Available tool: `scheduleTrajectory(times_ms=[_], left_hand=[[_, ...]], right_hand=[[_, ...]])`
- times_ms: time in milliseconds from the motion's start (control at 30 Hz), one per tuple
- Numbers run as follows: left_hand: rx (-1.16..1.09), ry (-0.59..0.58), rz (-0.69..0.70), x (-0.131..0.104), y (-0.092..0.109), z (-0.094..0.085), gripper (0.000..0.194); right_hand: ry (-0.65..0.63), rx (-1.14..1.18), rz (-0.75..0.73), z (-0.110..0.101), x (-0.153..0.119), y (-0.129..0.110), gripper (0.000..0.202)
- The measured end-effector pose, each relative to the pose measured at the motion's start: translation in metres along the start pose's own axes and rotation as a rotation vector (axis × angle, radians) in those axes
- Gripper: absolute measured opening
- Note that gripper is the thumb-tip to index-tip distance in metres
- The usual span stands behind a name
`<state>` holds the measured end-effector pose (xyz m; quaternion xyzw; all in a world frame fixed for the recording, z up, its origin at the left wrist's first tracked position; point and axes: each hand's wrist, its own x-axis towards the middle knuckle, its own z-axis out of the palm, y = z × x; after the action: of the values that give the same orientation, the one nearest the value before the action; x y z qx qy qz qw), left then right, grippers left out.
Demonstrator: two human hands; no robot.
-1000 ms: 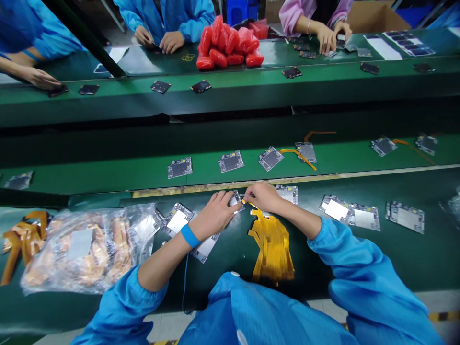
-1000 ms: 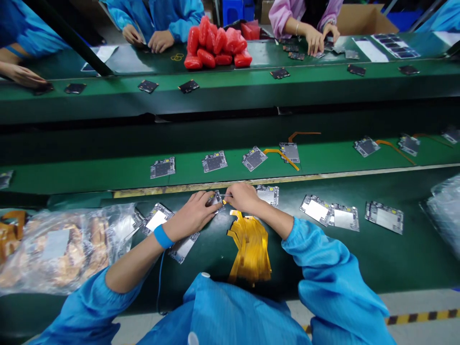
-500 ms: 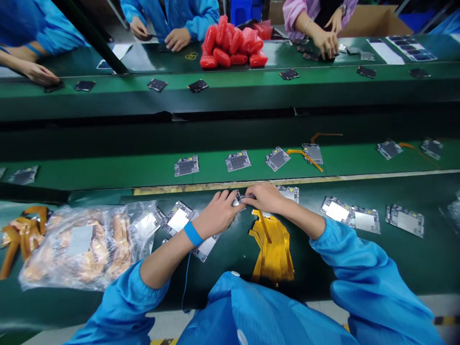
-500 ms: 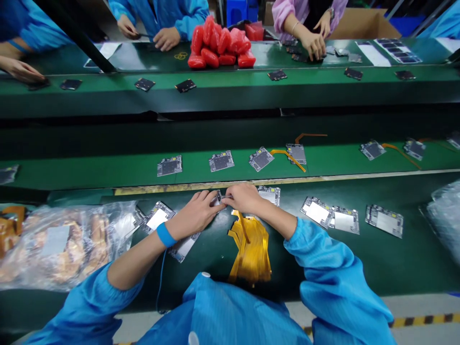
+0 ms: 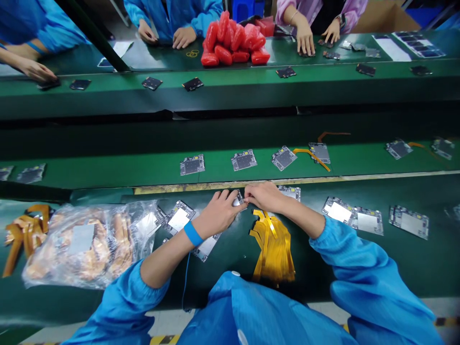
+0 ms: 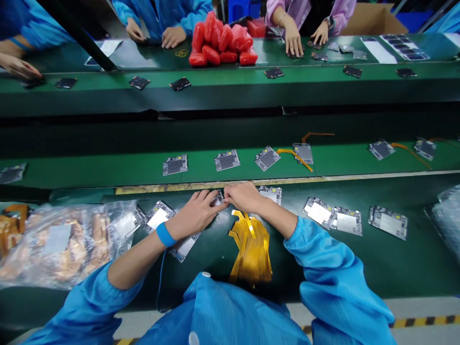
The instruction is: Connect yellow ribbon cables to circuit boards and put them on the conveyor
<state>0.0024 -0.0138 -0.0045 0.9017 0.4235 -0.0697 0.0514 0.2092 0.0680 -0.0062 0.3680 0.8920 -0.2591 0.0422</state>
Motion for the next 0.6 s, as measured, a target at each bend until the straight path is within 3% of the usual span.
scheduleTrajectory(times_ms=[200, 300, 367, 433, 500, 600], left_hand=[[0.000, 0.027, -0.071, -0.013, -0.001, 0.000, 0.039], [-0.017, 0.009, -0.121, -0.017, -0.002, -0.002, 0.040], [-0.031, -0.005, -0.123, -0.017, -0.004, -0.001, 0.041], [-0.047, -0.019, -0.127, -0.015, -0.006, -0.001, 0.042], [-0.065, -0.039, -0.133, -0.014, -0.008, 0.000, 0.043], [-0.091, -0.052, -0.136, -0.011, -0.010, 0.001, 0.045]], right_hand=[[-0.016, 0.036, -0.003, -0.006, -0.002, 0.003, 0.011], [0.082, 0.147, 0.025, -0.010, 0.004, 0.020, 0.018], [0.172, 0.163, 0.098, -0.017, 0.015, 0.037, 0.030], [0.240, 0.102, 0.175, -0.026, 0.030, 0.053, 0.027], [0.257, 0.029, 0.213, -0.035, 0.046, 0.066, 0.028], [0.220, -0.023, 0.260, -0.048, 0.066, 0.076, 0.055]])
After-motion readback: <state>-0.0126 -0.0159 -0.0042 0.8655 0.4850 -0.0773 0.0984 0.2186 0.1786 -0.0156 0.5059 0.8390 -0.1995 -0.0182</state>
